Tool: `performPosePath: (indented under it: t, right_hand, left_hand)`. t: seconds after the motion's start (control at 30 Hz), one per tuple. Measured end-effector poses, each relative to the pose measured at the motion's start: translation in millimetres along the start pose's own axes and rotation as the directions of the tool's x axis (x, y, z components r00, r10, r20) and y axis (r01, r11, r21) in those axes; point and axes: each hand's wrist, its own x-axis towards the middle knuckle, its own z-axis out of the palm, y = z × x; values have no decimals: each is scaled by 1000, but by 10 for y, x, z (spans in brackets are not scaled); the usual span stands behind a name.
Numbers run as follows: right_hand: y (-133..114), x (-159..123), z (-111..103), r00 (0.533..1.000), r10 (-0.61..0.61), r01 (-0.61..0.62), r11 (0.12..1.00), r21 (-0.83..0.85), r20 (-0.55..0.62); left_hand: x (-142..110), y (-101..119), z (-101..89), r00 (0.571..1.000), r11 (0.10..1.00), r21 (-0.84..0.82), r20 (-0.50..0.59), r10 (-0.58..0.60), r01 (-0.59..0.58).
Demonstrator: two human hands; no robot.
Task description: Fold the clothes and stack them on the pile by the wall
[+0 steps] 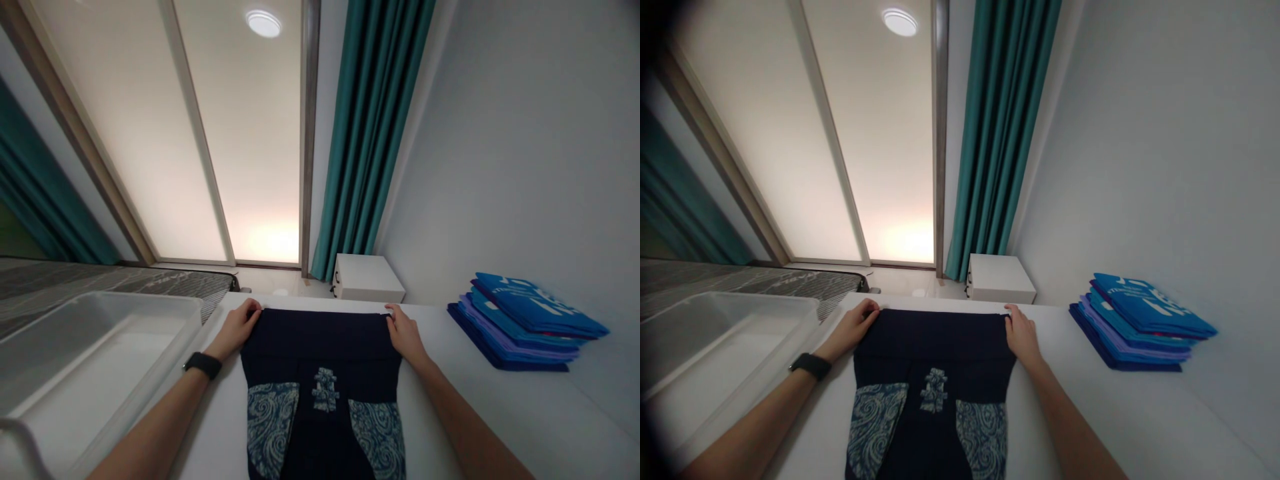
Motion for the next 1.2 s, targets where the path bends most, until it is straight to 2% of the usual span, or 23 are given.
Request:
performPosePath:
  t: [0.1,0.27,0.33,0.43,0.57,0.63,0.77,0.93,1.07,1.13,1.2]
  right_hand:
    - [8,-11,-13,1000,26,-26,1000,16,-15]
    - [-4,-24,-67,996,91,-90,994,-68,14]
    - [-43,-22,-106,996,85,-85,990,-114,-8]
    - [-172,-33,-156,999,-41,37,983,-180,-15]
    - [-396,-109,-117,953,-279,296,941,-162,117]
    - [-463,-164,-52,932,-311,342,924,-171,185]
    - [-470,-239,62,925,-245,311,928,-207,289]
    - [-469,-247,89,922,-214,288,936,-202,324]
    - [-480,-199,-22,959,-126,187,955,-232,254]
    - [-442,-144,-137,978,-62,111,961,-253,197]
    - [-379,-82,-258,979,-24,67,976,-208,203]
  left_hand:
    - [4,-15,11,1000,1000,2,-25,-19,19]
    - [17,-62,39,998,998,57,-47,-35,37]
    - [21,-83,45,999,997,68,-38,-36,39]
    - [29,-106,45,998,996,67,-23,-57,58]
    - [41,-106,39,997,995,67,1,-78,78]
    - [42,-92,37,999,993,104,7,-50,49]
    - [20,-19,28,999,950,310,47,12,-26]
    - [-42,221,28,998,838,543,59,21,-50]
    - [-125,453,169,979,807,554,124,163,-204]
    - [-182,519,281,960,809,519,185,209,-276]
    - [-238,541,384,943,809,490,238,234,-324]
